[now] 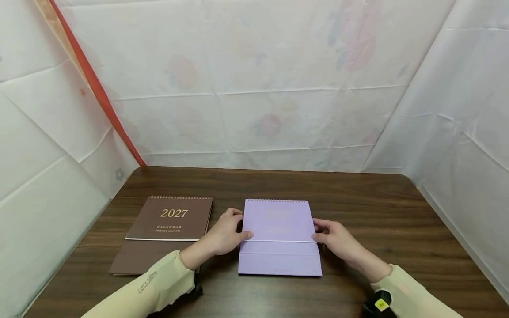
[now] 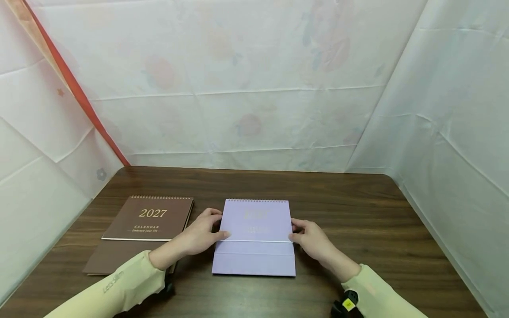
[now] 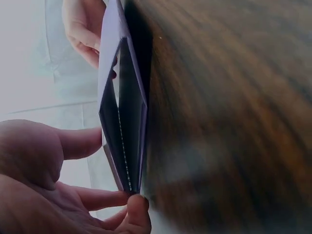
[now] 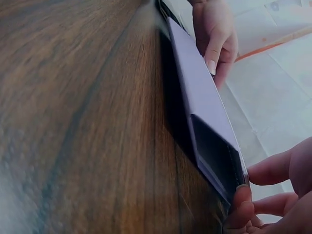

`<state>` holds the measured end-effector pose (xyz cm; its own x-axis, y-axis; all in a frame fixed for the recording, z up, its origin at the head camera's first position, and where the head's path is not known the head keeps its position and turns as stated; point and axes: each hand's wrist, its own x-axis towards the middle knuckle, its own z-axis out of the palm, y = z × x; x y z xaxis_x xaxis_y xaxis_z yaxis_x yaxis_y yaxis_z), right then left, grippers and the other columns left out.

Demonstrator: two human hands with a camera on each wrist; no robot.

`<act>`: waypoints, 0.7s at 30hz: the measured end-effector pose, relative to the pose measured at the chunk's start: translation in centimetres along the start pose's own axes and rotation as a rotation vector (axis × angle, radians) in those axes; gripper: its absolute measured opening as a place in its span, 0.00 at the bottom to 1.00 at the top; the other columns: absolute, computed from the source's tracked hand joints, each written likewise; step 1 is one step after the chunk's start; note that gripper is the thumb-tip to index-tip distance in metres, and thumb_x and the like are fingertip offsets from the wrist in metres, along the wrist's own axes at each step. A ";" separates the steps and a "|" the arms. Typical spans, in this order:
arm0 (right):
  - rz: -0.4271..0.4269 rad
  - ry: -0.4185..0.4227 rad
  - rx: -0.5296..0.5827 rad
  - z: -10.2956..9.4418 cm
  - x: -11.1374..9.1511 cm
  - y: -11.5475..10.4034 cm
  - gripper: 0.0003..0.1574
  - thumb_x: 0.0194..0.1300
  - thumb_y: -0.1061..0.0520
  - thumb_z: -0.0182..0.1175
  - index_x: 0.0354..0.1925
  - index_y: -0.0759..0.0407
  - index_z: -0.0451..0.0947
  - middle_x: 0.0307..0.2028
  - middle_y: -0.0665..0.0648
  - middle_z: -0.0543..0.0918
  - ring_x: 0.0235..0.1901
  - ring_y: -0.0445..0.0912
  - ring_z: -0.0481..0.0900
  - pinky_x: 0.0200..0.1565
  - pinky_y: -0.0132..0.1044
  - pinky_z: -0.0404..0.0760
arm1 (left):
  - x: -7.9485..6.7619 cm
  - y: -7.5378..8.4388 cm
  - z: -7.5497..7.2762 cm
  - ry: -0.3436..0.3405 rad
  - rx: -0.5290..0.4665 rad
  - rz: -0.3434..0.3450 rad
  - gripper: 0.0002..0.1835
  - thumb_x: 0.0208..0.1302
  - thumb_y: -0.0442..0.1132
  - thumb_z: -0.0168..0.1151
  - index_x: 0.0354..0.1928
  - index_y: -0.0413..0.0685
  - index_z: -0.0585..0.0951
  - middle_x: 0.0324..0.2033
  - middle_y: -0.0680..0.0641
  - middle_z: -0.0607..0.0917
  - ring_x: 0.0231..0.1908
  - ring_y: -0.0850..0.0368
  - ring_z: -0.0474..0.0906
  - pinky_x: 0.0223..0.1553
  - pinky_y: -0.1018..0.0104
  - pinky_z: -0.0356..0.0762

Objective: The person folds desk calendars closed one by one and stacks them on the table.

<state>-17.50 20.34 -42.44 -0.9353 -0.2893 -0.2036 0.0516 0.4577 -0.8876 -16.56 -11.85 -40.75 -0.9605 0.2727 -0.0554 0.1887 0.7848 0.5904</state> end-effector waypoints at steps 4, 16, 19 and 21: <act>-0.008 -0.005 -0.014 0.1 0.1 -0.1 0.32 0.67 0.64 0.61 0.67 0.73 0.67 0.45 0.59 0.76 0.32 0.49 0.73 0.29 0.37 0.75 | 0.0 -0.1 -0.2 -0.013 0.014 0.012 0.28 0.64 0.45 0.68 0.57 0.29 0.78 0.61 0.37 0.72 0.63 0.38 0.66 0.62 0.45 0.66; -0.140 0.055 -0.304 -0.2 -0.9 -0.1 0.29 0.65 0.58 0.66 0.62 0.67 0.75 0.43 0.54 0.78 0.33 0.43 0.75 0.29 0.35 0.76 | -0.7 0.0 -1.2 0.032 0.105 0.172 0.25 0.64 0.41 0.70 0.61 0.40 0.78 0.60 0.44 0.76 0.63 0.46 0.70 0.62 0.48 0.68; -0.253 0.066 -0.422 0.0 -1.5 -0.2 0.28 0.65 0.57 0.67 0.61 0.65 0.77 0.46 0.54 0.78 0.35 0.42 0.76 0.32 0.35 0.77 | -1.2 0.1 -1.5 0.039 0.162 0.300 0.21 0.64 0.40 0.69 0.58 0.45 0.81 0.59 0.46 0.78 0.61 0.47 0.72 0.61 0.48 0.69; -0.339 0.078 -0.502 0.2 -2.0 -0.2 0.28 0.63 0.57 0.68 0.60 0.64 0.78 0.49 0.54 0.77 0.41 0.44 0.77 0.38 0.39 0.79 | -1.6 0.2 -1.5 0.038 0.216 0.376 0.19 0.65 0.42 0.69 0.56 0.47 0.82 0.59 0.45 0.79 0.61 0.47 0.73 0.61 0.49 0.70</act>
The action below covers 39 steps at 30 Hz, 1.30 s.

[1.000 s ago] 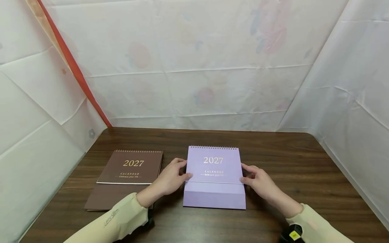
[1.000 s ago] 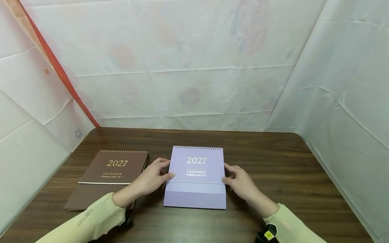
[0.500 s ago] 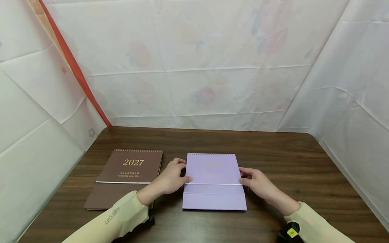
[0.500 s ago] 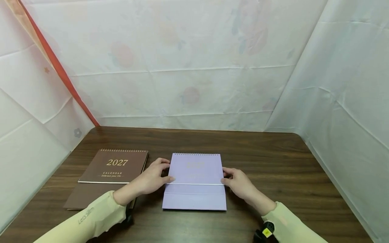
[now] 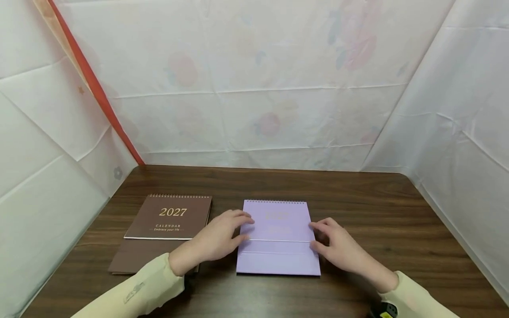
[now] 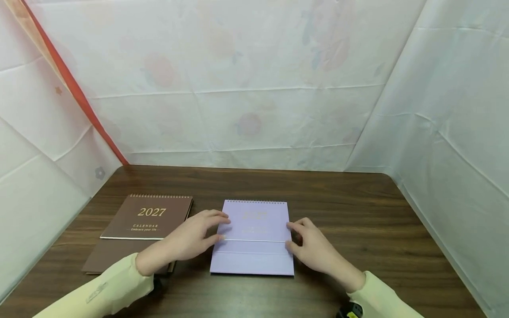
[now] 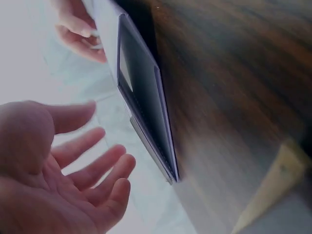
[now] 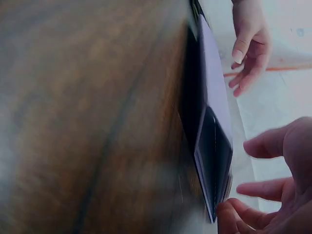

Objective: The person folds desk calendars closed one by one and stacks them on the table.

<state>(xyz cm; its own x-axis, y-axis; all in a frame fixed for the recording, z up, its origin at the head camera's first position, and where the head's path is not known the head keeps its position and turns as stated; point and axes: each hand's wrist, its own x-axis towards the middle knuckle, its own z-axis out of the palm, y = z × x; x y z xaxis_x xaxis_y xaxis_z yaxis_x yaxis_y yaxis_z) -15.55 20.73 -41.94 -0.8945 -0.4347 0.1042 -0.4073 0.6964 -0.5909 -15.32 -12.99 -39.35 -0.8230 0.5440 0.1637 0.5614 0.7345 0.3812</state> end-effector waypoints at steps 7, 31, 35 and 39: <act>-0.210 -0.024 -0.148 0.5 -1.5 -1.0 0.36 0.59 0.54 0.71 0.65 0.56 0.75 0.63 0.59 0.71 0.63 0.55 0.67 0.59 0.55 0.72 | -1.3 0.9 0.4 -0.052 0.224 0.192 0.22 0.65 0.52 0.67 0.57 0.51 0.83 0.61 0.43 0.78 0.60 0.46 0.74 0.61 0.50 0.71; -0.259 -0.262 -0.256 1.2 -1.7 -2.3 0.43 0.63 0.49 0.69 0.70 0.63 0.67 0.72 0.67 0.60 0.70 0.64 0.57 0.63 0.61 0.64 | -2.5 1.6 1.8 -0.205 0.401 0.212 0.32 0.62 0.62 0.65 0.64 0.57 0.79 0.67 0.44 0.73 0.65 0.46 0.69 0.61 0.51 0.70; -0.257 -0.261 -0.275 1.2 -1.5 -2.3 0.43 0.62 0.49 0.70 0.70 0.63 0.68 0.71 0.67 0.61 0.69 0.63 0.59 0.63 0.60 0.64 | -2.3 1.6 1.8 -0.210 0.382 0.200 0.32 0.60 0.61 0.67 0.63 0.56 0.80 0.67 0.45 0.73 0.64 0.46 0.69 0.60 0.51 0.71; -0.254 -0.254 -0.278 1.4 -1.4 -2.3 0.43 0.61 0.49 0.71 0.69 0.63 0.69 0.71 0.67 0.62 0.68 0.63 0.59 0.63 0.59 0.65 | -2.3 1.6 1.8 -0.211 0.367 0.184 0.32 0.60 0.61 0.68 0.63 0.55 0.81 0.67 0.44 0.74 0.64 0.46 0.70 0.60 0.51 0.71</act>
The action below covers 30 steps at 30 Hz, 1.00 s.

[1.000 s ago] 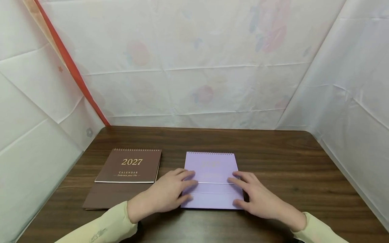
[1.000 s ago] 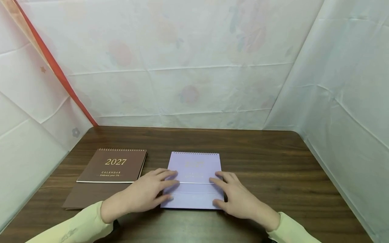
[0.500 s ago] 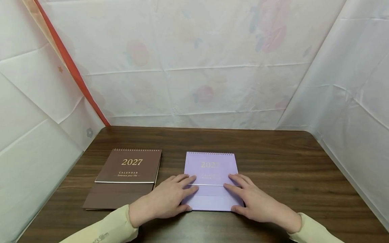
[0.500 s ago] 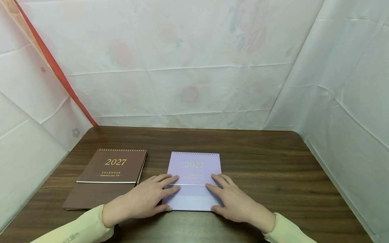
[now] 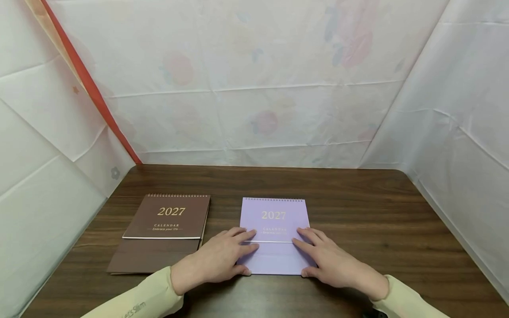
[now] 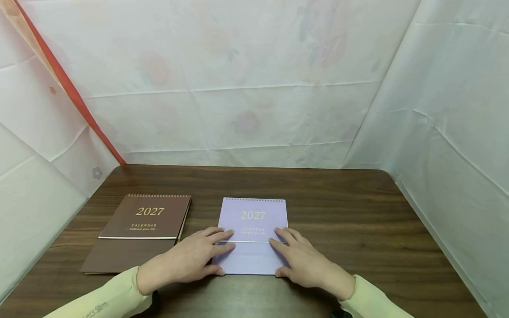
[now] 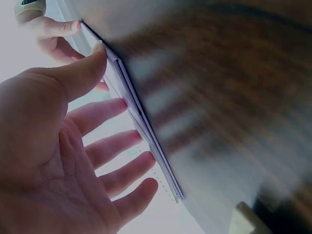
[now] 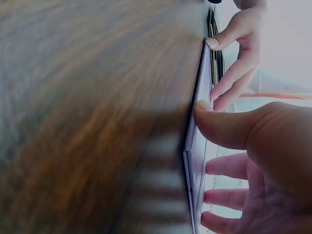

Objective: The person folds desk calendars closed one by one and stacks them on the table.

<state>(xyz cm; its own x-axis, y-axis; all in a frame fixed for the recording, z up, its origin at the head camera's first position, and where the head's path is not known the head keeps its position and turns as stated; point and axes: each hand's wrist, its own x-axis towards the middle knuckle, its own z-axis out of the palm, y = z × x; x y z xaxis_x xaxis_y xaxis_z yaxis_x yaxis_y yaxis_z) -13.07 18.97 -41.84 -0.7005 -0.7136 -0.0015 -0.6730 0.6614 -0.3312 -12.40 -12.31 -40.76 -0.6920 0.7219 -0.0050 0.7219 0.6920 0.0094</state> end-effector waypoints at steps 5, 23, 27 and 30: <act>0.015 0.033 0.037 0.1 0.2 0.3 0.40 0.61 0.50 0.71 0.67 0.62 0.72 0.69 0.65 0.65 0.66 0.61 0.63 0.61 0.58 0.68 | 0.1 -0.1 0.2 0.031 -0.032 -0.003 0.30 0.60 0.61 0.68 0.60 0.54 0.82 0.65 0.45 0.75 0.61 0.47 0.72 0.57 0.53 0.74; 0.210 0.075 0.149 -0.9 -0.4 1.6 0.32 0.68 0.50 0.64 0.63 0.67 0.75 0.66 0.69 0.71 0.66 0.64 0.65 0.63 0.59 0.65 | 0.8 -3.2 0.1 0.139 -0.547 -0.497 0.13 0.62 0.48 0.68 0.42 0.48 0.84 0.32 0.57 0.78 0.32 0.64 0.72 0.37 0.63 0.73; 0.196 0.061 0.149 -0.8 -0.5 1.6 0.34 0.68 0.50 0.64 0.64 0.69 0.74 0.67 0.70 0.69 0.67 0.65 0.64 0.63 0.60 0.65 | 0.9 -3.1 0.4 0.115 -0.575 -0.512 0.12 0.62 0.49 0.68 0.38 0.48 0.83 0.30 0.56 0.76 0.31 0.63 0.71 0.37 0.62 0.71; 0.187 0.034 0.150 -0.8 -0.6 1.4 0.36 0.69 0.49 0.63 0.66 0.70 0.70 0.69 0.71 0.65 0.68 0.65 0.61 0.63 0.60 0.65 | 1.1 -2.9 0.5 0.123 -0.585 -0.518 0.11 0.62 0.49 0.68 0.34 0.50 0.82 0.30 0.54 0.76 0.31 0.62 0.71 0.37 0.62 0.71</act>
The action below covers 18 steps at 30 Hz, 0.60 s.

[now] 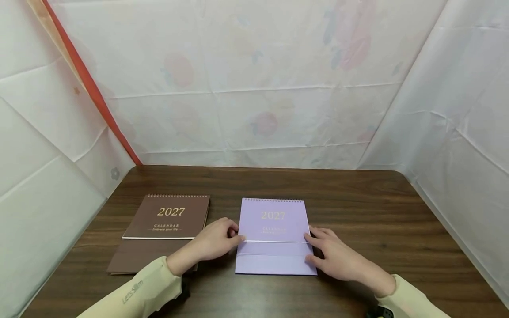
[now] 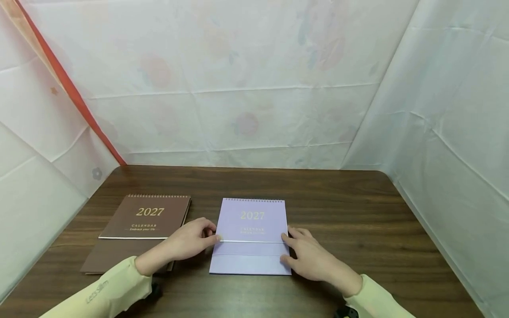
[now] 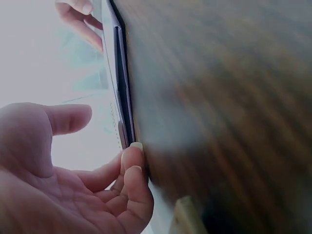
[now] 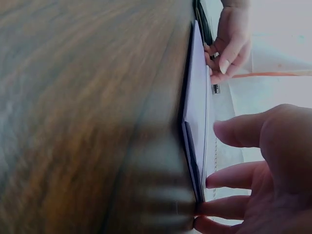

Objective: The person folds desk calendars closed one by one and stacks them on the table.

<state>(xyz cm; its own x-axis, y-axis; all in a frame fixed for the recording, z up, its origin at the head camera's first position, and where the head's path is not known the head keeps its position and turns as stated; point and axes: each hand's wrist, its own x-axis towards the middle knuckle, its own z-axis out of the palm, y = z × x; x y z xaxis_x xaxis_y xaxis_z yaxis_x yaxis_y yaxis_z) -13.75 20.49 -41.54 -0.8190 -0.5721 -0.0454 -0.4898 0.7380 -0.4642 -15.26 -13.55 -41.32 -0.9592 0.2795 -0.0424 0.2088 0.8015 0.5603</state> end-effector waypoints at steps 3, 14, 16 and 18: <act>0.000 -0.019 -0.003 0.0 -0.1 -0.2 0.38 0.69 0.49 0.63 0.67 0.71 0.68 0.70 0.72 0.62 0.69 0.65 0.59 0.63 0.60 0.65 | 0.1 0.1 0.0 0.013 -0.028 -0.014 0.11 0.63 0.49 0.67 0.33 0.50 0.80 0.30 0.54 0.76 0.31 0.62 0.71 0.36 0.63 0.71; 0.004 -0.036 0.001 0.0 0.0 -0.2 0.39 0.69 0.48 0.63 0.67 0.72 0.68 0.70 0.74 0.61 0.69 0.68 0.57 0.63 0.62 0.63 | 0.4 0.5 -0.4 0.008 -0.059 -0.053 0.11 0.64 0.50 0.66 0.33 0.50 0.81 0.31 0.55 0.77 0.30 0.61 0.72 0.35 0.62 0.73; 0.004 -0.038 0.005 0.0 0.0 -0.3 0.39 0.69 0.48 0.63 0.67 0.73 0.68 0.70 0.75 0.61 0.69 0.68 0.57 0.63 0.62 0.62 | 0.4 0.4 -0.2 -0.005 -0.019 -0.068 0.12 0.63 0.51 0.67 0.33 0.51 0.81 0.28 0.56 0.77 0.28 0.61 0.72 0.34 0.62 0.72; 0.002 -0.034 0.006 0.0 -0.1 -0.4 0.39 0.69 0.49 0.63 0.66 0.73 0.68 0.70 0.75 0.62 0.69 0.68 0.58 0.63 0.62 0.63 | 0.4 0.4 -0.1 -0.013 0.004 -0.075 0.13 0.62 0.52 0.67 0.33 0.51 0.82 0.26 0.56 0.77 0.28 0.61 0.72 0.33 0.62 0.72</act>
<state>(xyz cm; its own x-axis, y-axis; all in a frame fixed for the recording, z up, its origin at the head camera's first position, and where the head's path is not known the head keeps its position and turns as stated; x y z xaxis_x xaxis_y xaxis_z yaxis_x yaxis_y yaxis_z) -13.52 20.26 -41.35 -0.8093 -0.5824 -0.0760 -0.4864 0.7371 -0.4692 -15.54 -13.16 -40.99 -0.9697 0.2252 -0.0947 0.1372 0.8227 0.5517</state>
